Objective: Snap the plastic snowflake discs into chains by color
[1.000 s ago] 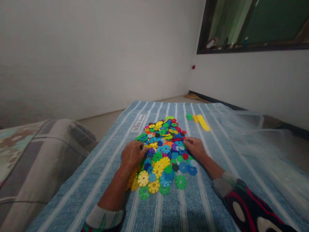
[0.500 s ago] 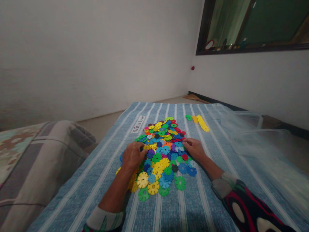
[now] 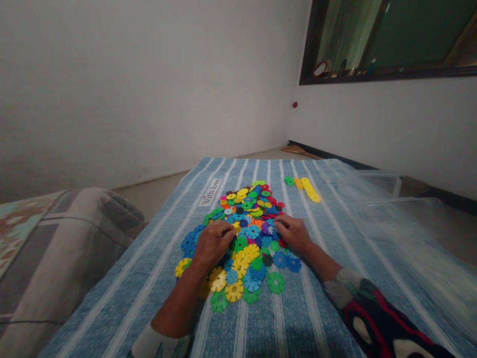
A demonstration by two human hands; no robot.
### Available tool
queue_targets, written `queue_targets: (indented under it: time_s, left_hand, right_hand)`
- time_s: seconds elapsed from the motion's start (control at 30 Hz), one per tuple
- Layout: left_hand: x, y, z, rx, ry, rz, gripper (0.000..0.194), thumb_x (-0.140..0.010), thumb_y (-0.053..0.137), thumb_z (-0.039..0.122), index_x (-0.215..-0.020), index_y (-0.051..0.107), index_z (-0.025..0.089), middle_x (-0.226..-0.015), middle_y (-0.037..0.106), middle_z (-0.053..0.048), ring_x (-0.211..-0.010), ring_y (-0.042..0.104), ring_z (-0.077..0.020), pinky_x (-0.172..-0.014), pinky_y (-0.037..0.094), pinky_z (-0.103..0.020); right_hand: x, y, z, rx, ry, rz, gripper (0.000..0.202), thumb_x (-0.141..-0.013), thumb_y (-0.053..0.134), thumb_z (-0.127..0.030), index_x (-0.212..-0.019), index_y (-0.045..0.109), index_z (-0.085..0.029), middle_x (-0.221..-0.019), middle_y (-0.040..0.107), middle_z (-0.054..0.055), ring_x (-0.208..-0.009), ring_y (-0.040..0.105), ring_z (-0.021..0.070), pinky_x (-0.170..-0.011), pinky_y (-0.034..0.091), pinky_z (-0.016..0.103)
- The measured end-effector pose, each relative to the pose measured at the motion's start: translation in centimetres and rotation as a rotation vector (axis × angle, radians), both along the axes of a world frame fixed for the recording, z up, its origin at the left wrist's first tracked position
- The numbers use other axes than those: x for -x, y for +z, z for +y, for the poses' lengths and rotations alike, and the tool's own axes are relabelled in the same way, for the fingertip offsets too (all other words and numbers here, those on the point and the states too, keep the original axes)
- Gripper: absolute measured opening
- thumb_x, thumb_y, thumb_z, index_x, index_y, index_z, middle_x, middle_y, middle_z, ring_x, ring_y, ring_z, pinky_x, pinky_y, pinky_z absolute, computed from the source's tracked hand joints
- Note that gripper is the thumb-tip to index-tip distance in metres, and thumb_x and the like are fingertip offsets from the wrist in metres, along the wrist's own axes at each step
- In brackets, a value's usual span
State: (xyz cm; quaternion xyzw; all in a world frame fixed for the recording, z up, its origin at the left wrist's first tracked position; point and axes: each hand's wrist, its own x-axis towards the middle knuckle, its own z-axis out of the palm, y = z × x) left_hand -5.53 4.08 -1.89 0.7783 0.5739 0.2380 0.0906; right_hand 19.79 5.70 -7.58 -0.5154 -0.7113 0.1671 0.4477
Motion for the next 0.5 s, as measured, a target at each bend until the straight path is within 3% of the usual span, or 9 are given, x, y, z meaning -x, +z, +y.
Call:
queue_targets:
  time_s: [0.23, 0.5]
  left_hand:
    - [-2.0, -0.3, -0.9, 0.067, -0.220, -0.033, 0.020, -0.085, 0.052, 0.026, -0.075, 0.069, 0.021, -0.078, 0.067, -0.002, -0.082, 0.060, -0.0162, -0.078, 0.045, -0.027]
    - [-2.6, -0.4, -1.4, 0.096, -0.297, -0.093, 0.021, -0.085, 0.053, 0.028, -0.077, 0.070, 0.020, -0.079, 0.068, -0.003, -0.081, 0.061, -0.0156, -0.078, 0.044, -0.027]
  right_hand:
    - [2.8, 0.6, -1.9, -0.030, 0.251, 0.011, 0.023, -0.082, 0.059, -0.033, -0.095, 0.073, -0.021, -0.077, 0.071, 0.002, -0.057, 0.057, 0.0120, -0.059, 0.042, 0.022]
    - [3.8, 1.1, -2.7, 0.015, 0.332, 0.043, 0.019, -0.084, 0.056, -0.030, -0.078, 0.072, -0.021, -0.067, 0.067, -0.001, -0.058, 0.056, 0.0104, -0.061, 0.041, 0.021]
